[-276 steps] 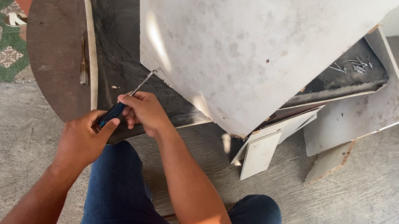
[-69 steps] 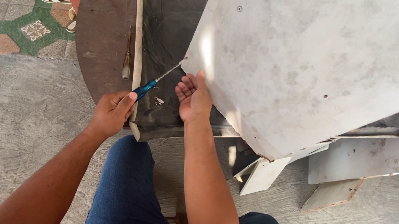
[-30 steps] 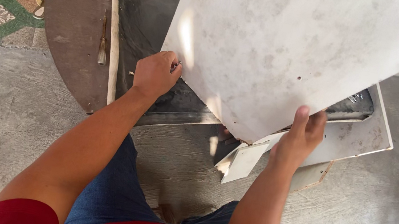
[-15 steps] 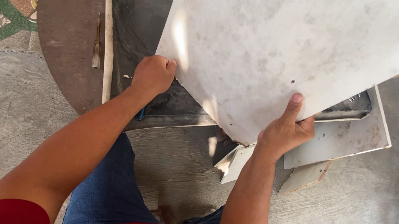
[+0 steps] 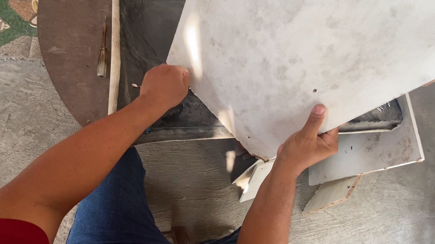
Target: The person uses a screwdriver to tighten screws into a white cabinet. They remove a small panel, place it aside, and continue securing the cabinet with screws.
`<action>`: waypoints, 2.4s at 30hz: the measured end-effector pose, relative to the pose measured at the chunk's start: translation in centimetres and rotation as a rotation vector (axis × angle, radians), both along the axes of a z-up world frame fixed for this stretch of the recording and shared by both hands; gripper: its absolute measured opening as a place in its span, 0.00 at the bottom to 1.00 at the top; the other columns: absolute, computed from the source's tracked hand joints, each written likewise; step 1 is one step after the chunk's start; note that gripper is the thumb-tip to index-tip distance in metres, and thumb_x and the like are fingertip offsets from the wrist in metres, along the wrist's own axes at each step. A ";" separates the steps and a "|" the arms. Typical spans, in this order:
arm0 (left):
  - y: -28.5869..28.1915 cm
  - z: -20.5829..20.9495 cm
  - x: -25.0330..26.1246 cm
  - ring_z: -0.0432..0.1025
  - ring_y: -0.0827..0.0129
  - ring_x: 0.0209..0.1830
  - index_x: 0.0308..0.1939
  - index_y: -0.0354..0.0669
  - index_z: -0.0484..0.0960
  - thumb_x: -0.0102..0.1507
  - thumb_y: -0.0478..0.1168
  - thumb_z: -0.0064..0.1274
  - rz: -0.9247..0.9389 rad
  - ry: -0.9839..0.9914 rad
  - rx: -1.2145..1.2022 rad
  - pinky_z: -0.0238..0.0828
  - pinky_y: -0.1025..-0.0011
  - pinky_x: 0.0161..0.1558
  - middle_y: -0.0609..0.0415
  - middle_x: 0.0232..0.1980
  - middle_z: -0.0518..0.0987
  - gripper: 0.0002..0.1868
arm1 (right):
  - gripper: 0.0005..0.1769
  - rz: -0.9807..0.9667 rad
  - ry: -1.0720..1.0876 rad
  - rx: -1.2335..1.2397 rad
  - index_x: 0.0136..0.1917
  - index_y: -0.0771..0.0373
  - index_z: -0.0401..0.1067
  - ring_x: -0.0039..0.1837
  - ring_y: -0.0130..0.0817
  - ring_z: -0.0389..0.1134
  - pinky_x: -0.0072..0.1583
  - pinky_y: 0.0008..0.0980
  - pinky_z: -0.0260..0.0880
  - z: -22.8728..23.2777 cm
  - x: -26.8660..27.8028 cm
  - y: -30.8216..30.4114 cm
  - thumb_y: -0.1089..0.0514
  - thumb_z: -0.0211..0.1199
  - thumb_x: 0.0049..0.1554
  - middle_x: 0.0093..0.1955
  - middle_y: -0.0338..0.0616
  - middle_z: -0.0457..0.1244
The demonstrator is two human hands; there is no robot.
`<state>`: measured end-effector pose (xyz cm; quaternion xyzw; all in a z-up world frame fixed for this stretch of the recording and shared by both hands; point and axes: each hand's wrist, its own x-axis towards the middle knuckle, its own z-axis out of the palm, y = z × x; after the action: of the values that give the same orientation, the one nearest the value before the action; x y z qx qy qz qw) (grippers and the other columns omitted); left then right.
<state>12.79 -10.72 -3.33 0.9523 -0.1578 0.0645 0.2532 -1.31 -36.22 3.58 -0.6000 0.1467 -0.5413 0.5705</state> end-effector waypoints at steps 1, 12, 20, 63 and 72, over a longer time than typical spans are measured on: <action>-0.2 -0.1 0.3 0.78 0.48 0.39 0.34 0.36 0.84 0.71 0.46 0.41 0.020 0.079 -0.071 0.73 0.53 0.48 0.40 0.35 0.82 0.22 | 0.23 0.013 -0.014 -0.013 0.35 0.61 0.70 0.33 0.17 0.53 0.37 0.23 0.52 0.0 0.0 0.0 0.44 0.72 0.60 0.30 0.30 0.58; 1.1 1.4 -0.1 0.79 0.49 0.33 0.33 0.35 0.84 0.67 0.47 0.46 -0.112 -0.178 0.105 0.73 0.53 0.38 0.44 0.32 0.82 0.20 | 0.22 0.016 -0.013 -0.023 0.35 0.63 0.69 0.34 0.18 0.51 0.38 0.23 0.49 0.1 -0.1 0.1 0.47 0.71 0.62 0.30 0.30 0.57; 0.1 2.7 0.8 0.82 0.52 0.33 0.33 0.34 0.84 0.71 0.49 0.39 0.106 0.633 -0.433 0.77 0.58 0.43 0.44 0.31 0.83 0.25 | 0.21 0.041 -0.052 -0.045 0.37 0.62 0.70 0.36 0.16 0.55 0.39 0.23 0.54 0.1 0.0 -0.1 0.47 0.70 0.63 0.32 0.30 0.60; 0.2 2.8 0.2 0.82 0.54 0.36 0.35 0.33 0.84 0.71 0.49 0.46 0.119 0.525 -0.349 0.78 0.58 0.45 0.43 0.34 0.84 0.23 | 0.23 0.039 -0.032 -0.044 0.42 0.68 0.75 0.39 0.18 0.60 0.43 0.22 0.61 -0.2 0.0 -0.1 0.44 0.71 0.61 0.35 0.35 0.65; 0.4 2.5 -0.2 0.78 0.48 0.39 0.37 0.34 0.83 0.64 0.50 0.52 -0.097 -0.087 0.106 0.73 0.53 0.42 0.40 0.38 0.82 0.19 | 0.23 0.044 -0.046 -0.057 0.47 0.69 0.77 0.42 0.19 0.63 0.46 0.22 0.64 0.4 0.0 0.3 0.44 0.70 0.61 0.39 0.36 0.67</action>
<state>12.61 -10.28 -0.85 0.9519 -0.2177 0.0850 0.1981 -1.35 -35.89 3.94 -0.6064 0.1051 -0.5463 0.5681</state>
